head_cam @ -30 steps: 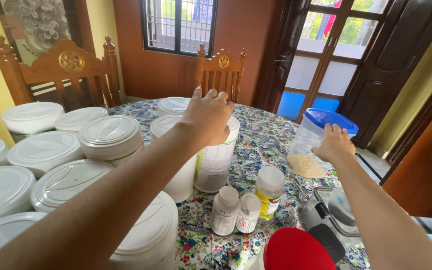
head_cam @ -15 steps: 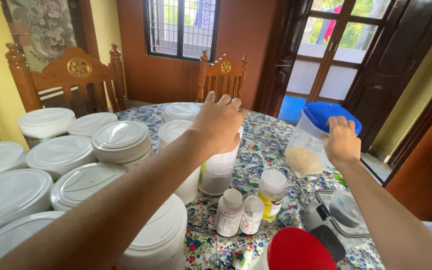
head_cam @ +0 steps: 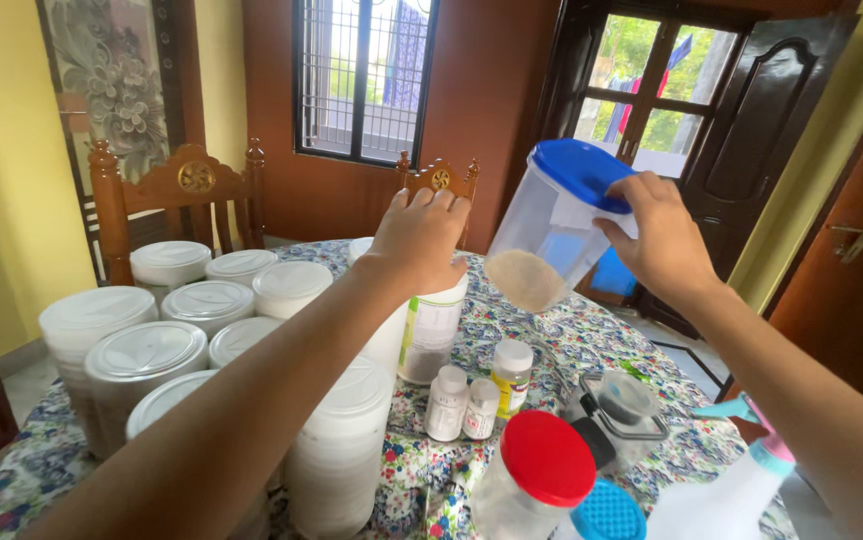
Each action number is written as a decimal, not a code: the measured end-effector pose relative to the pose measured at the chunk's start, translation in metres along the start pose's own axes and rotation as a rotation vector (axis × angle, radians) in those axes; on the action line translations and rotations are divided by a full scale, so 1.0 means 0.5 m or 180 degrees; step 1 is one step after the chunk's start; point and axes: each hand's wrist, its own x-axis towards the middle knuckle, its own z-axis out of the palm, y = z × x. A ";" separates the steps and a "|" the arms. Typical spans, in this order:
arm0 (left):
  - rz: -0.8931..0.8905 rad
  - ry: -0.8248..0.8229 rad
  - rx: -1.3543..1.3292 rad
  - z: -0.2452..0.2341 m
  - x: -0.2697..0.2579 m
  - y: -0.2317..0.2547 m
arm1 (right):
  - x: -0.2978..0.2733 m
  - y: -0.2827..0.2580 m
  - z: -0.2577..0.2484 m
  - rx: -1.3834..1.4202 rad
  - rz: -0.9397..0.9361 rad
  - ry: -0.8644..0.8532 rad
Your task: The person wipes multiple plastic containers and lids with a teal cloth on a floral tablecloth. They open and close some containers, spray one with a pink spray bottle, and wipe the exterior surfaces before placing them back on the table.
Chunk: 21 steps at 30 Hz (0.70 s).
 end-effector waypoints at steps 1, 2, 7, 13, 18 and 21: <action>-0.0020 0.0024 -0.0120 -0.016 -0.008 0.001 | 0.005 -0.017 -0.030 0.0147 0.0034 -0.0076; -0.0078 0.0048 -0.0302 -0.030 -0.015 0.002 | 0.010 -0.033 -0.059 0.0291 0.0066 -0.0156; -0.0088 0.0166 -0.1723 -0.091 -0.050 0.013 | 0.010 -0.109 -0.183 0.0862 -0.0008 -0.0507; -0.0188 -0.0002 -0.2531 -0.142 -0.118 0.051 | -0.033 -0.202 -0.281 0.1399 -0.0051 -0.0678; -0.0323 -0.0250 -0.3701 -0.174 -0.210 0.047 | -0.074 -0.258 -0.318 0.1746 -0.0121 -0.0601; -0.0501 -0.0142 -0.3749 -0.182 -0.271 0.049 | -0.104 -0.289 -0.316 0.2461 -0.0403 -0.0586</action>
